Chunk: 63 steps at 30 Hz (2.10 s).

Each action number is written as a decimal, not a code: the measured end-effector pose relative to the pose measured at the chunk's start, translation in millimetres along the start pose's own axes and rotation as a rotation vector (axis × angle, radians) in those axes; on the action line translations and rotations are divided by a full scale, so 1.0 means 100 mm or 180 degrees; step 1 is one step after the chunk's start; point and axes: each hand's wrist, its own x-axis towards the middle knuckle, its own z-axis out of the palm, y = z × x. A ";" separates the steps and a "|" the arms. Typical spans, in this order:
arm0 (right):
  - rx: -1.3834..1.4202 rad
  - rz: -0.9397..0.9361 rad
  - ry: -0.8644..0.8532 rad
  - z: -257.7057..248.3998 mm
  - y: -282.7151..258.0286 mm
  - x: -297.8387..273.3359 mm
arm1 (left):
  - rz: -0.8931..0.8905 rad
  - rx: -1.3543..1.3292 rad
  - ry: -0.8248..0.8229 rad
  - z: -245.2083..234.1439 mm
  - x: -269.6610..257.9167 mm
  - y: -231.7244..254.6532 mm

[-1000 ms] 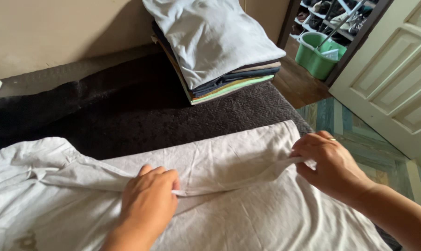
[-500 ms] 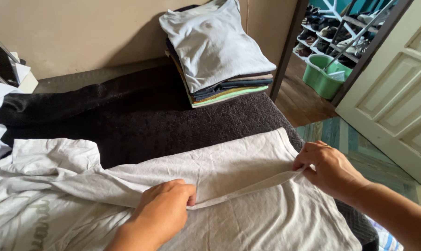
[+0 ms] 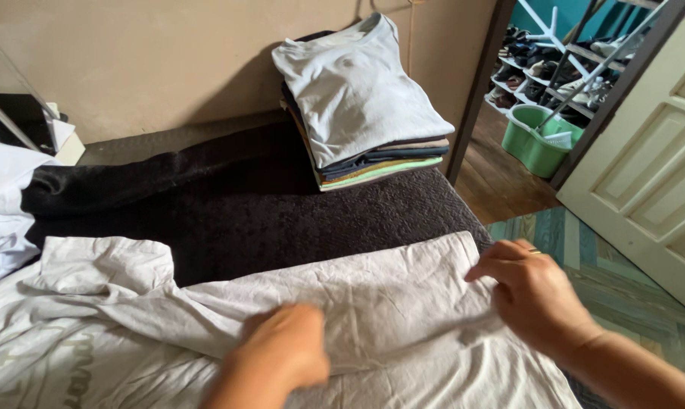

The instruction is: The person folds a white t-shirt on a dark surface. They smooth the fabric, fold the sleeves inward, fold the sides, and then fold the shirt in half before placing it on a stack of folded clothes.

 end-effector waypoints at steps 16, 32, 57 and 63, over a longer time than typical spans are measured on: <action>-0.1032 -0.0101 -0.0524 0.54 -0.16 0.34 | 0.0190 -0.0799 0.2231 0.66 0.69 0.03; 0.1671 -0.0581 -0.0319 1.27 -2.26 1.13 | -0.0405 -0.2886 0.4086 0.32 0.97 -1.70; 0.1756 -0.0980 -0.1279 1.85 -5.04 2.03 | 0.0555 -0.7540 -0.0502 0.04 0.93 -4.51; 0.1783 -0.1898 -0.1990 1.41 -5.19 1.13 | 0.0313 -0.7324 0.0135 -0.11 0.63 -4.60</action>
